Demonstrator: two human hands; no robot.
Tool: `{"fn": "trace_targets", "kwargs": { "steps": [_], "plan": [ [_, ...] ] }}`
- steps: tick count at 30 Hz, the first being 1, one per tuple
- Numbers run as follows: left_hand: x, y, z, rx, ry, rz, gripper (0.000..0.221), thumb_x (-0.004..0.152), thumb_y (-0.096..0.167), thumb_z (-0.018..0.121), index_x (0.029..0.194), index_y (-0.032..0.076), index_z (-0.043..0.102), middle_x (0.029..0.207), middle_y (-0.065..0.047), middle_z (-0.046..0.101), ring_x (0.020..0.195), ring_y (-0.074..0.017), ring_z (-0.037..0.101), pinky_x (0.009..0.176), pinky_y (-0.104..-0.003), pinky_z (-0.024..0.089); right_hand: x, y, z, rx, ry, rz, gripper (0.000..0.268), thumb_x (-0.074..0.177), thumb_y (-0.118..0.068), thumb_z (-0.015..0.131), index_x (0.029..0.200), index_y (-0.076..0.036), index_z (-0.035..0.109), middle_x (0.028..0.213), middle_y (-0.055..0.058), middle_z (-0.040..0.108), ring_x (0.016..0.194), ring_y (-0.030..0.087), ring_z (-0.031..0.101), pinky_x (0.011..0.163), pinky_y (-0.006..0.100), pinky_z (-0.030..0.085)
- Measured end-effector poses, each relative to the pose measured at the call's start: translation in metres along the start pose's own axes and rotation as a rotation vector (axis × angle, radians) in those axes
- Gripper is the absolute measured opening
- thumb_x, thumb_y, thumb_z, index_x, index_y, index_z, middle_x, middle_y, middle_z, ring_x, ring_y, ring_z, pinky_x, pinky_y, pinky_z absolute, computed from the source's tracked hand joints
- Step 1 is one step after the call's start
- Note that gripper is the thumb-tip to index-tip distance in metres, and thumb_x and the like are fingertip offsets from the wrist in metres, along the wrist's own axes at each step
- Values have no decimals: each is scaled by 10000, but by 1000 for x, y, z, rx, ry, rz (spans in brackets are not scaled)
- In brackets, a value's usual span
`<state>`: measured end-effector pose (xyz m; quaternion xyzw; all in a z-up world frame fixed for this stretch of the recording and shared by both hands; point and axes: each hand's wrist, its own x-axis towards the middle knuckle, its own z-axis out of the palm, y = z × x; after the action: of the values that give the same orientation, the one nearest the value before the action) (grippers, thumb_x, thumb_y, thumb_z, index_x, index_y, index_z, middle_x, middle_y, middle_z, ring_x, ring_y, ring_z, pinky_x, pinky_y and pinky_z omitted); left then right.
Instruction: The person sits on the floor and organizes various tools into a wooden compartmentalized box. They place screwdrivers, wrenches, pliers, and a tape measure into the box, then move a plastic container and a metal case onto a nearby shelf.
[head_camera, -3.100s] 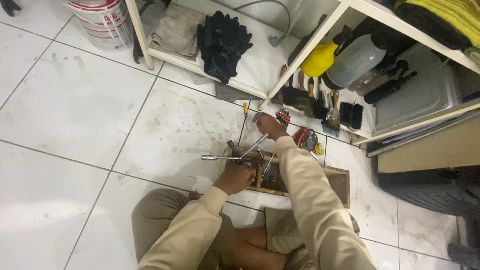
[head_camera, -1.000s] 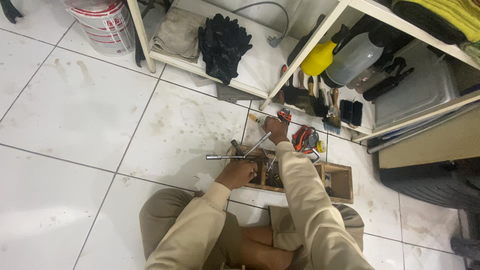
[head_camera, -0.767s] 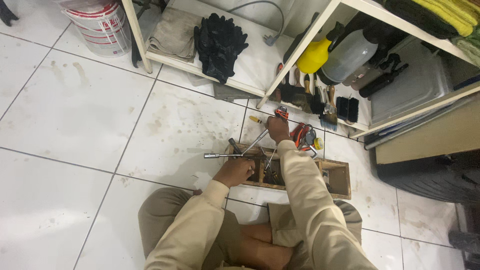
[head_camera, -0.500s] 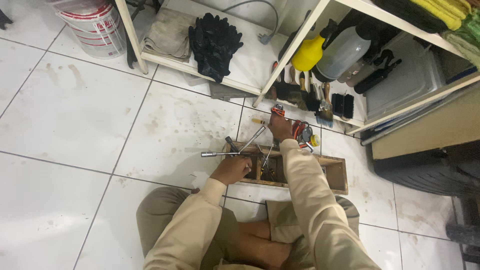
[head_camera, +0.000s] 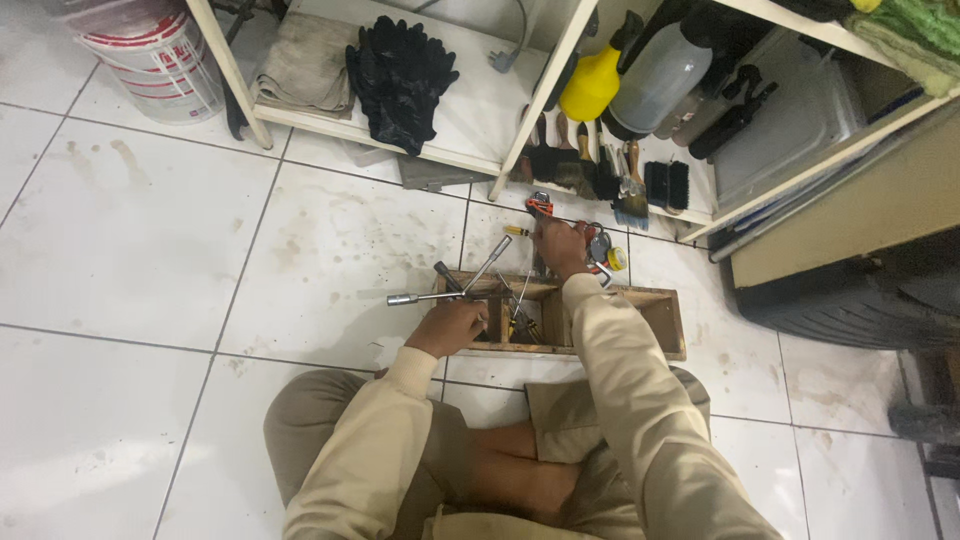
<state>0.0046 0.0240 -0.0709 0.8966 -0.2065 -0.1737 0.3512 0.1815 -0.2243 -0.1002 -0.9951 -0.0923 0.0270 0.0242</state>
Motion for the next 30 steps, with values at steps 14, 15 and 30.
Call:
{"fn": "trace_targets", "kwargs": {
  "steps": [14,15,30],
  "plan": [
    [-5,11,1,48,-33,-15,228,1011,132,552,1171,67,700,981,-186,756,939,-326,757,812,-436,587,-53,42,-42,636,515,-156,237,812,-121,878,844,-74,648,872,101,591,779,315,672,736,402,533],
    [-5,10,3,51,-31,-12,229,1012,123,551,1176,62,699,986,-191,754,940,-327,757,813,-436,588,-58,42,-42,841,577,-169,290,787,-61,903,845,-26,621,911,139,582,793,327,646,733,378,521],
    [-8,17,4,123,-78,-20,273,1026,157,529,1218,54,696,1075,-210,755,1050,-351,739,982,-493,514,-124,15,-34,1436,216,-33,179,1053,-59,506,1152,-11,647,664,62,573,552,165,587,596,284,446]
  ]
}}
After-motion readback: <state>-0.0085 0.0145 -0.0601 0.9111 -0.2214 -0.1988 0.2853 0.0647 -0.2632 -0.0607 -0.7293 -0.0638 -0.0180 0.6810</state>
